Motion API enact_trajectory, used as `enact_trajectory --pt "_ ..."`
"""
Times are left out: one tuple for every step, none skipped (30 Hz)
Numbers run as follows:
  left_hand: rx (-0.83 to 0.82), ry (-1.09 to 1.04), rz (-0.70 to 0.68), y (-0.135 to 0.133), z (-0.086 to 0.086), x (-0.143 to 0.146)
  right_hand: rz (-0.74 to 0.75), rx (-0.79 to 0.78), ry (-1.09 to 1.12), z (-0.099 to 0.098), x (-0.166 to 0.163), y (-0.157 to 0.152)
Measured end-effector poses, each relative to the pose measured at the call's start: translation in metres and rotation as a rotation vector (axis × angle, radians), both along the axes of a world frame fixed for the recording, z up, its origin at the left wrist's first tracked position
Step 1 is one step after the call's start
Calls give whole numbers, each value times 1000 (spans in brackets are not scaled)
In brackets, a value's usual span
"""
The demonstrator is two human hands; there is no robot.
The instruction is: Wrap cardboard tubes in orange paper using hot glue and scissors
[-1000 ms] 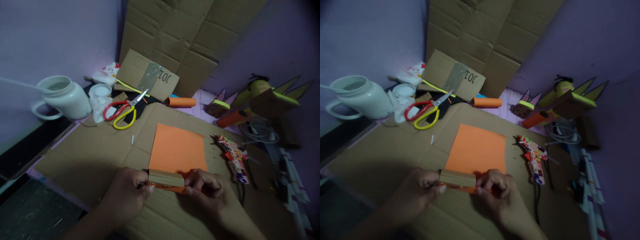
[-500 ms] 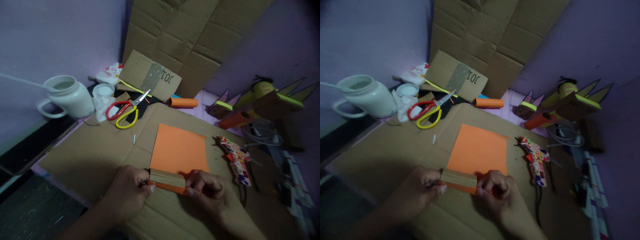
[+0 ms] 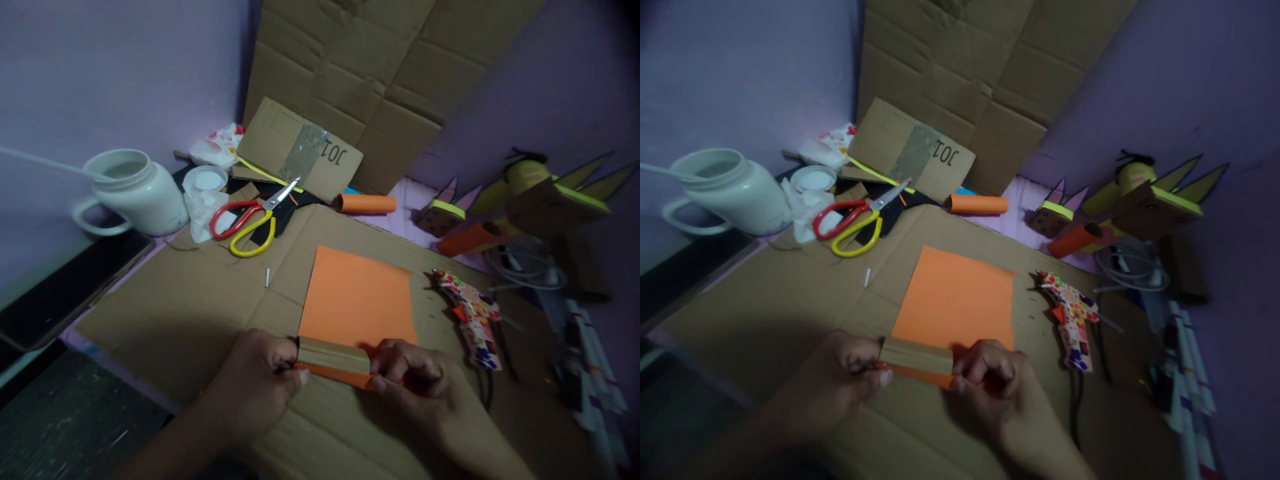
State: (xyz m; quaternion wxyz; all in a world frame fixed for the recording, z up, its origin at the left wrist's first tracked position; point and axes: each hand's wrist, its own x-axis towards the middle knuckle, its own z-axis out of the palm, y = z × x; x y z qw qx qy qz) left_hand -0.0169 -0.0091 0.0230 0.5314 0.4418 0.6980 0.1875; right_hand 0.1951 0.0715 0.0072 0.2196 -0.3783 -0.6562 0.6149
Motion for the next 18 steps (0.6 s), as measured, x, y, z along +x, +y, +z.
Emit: enact_trajectory --pt "-8 -9 -1 0 0 0 2 4 -4 2 -1 0" --pt "-11 -21 -2 0 1 0 5 9 -7 3 -2 0" --pt "-9 -29 -4 0 1 0 7 12 -10 4 -2 0" --pt "-4 -33 -6 0 1 0 9 15 -12 6 -3 0" --pt "3 -35 -6 0 1 0 7 18 -12 6 -3 0" --pt "9 -37 -6 0 1 0 5 21 -15 7 -4 0" --pt "15 -41 -4 0 0 0 3 26 -20 7 -4 1" --pt "20 -44 -4 1 0 -1 1 32 -27 7 -4 1" --pt "20 -51 -4 1 0 -1 0 38 -30 7 -4 1" --pt "22 -54 -6 1 -1 -1 2 45 -30 7 -3 1" --pt "21 -51 -10 1 -1 -1 17 47 -30 6 -2 1" --pt "14 -46 -9 1 -1 -1 26 50 -31 5 -2 1" --pt "3 -41 -9 1 -1 -1 26 54 -43 5 -1 0" --pt "-5 -37 -8 1 -1 -1 18 60 -74 4 1 -1" --pt "-9 -32 -6 1 -1 0 11 64 -127 4 2 -1" --pt "-8 -26 -5 0 -1 0 2 67 -191 5 3 -2" --pt "-5 -22 -2 0 0 0 -15 75 -254 6 4 -3" --pt "2 -15 0 0 0 0 -33 91 -305 8 6 -4"
